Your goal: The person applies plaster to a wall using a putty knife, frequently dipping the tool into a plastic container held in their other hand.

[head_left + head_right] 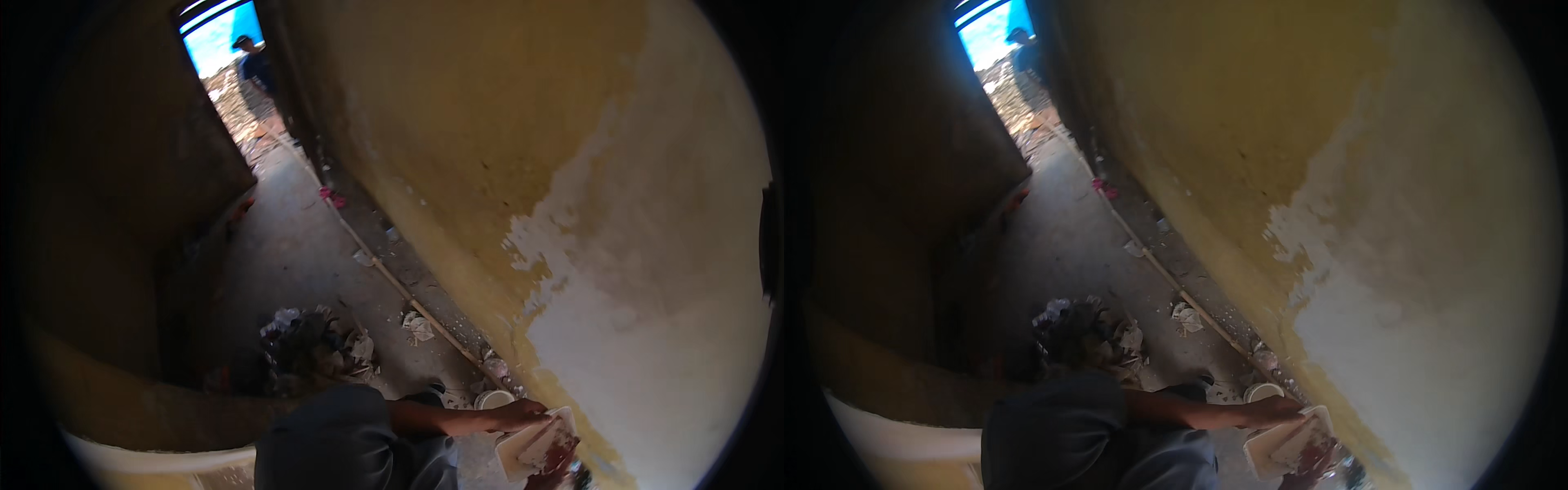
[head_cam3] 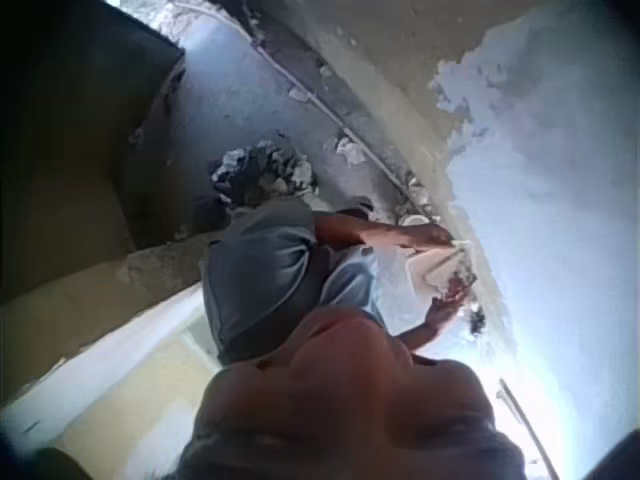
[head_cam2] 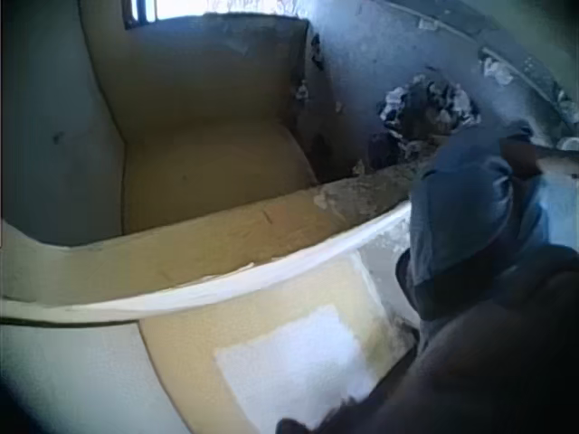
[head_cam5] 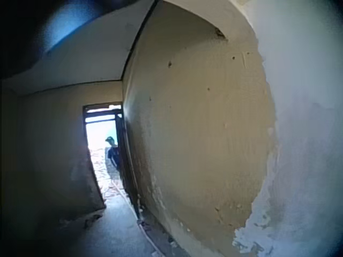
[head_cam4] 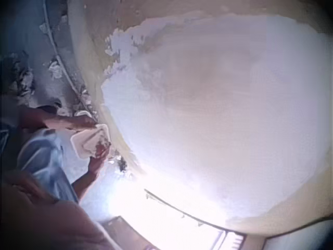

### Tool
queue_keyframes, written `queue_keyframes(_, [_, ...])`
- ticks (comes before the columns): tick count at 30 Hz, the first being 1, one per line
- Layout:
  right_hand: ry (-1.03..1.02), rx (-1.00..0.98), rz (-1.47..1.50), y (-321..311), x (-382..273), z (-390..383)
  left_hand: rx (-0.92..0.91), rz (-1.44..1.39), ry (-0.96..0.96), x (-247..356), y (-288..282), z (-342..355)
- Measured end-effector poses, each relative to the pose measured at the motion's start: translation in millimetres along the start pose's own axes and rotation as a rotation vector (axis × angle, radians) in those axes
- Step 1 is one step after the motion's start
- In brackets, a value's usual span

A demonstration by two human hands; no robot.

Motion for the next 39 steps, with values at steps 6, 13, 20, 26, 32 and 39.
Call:
queue_keyframes(6, [0.111,-0.201,-0.186,122,-24,67,0.443,-0.099,-0.052,9,-101,2])
queue_keyframes(13, [0.066,-0.179,-0.080,184,-59,74,0.605,-0.323,-0.133,25,-161,-4])
queue_keyframes(20, [-0.380,0.243,0.006,108,-13,110,0.155,-0.748,-0.266,-27,-159,39])
queue_keyframes(26, [-0.247,0.243,0.187,79,25,121,0.110,-0.667,-0.169,-5,-132,48])
queue_keyframes(32, [-0.219,0.661,0.328,-27,40,98,-0.218,-0.508,-0.248,19,-43,136])
queue_keyframes(39, [-0.107,0.930,0.424,-65,76,45,-0.544,-0.526,-0.437,22,25,156])
Point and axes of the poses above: each hand's wrist, its own z-axis towards the middle knuckle, its own y-axis out of the palm, x = y × z, the point moved 4 cm from there along z, towards the middle knuckle, and after that the axes turned 12 degrees about x, right-handed, at the moved point
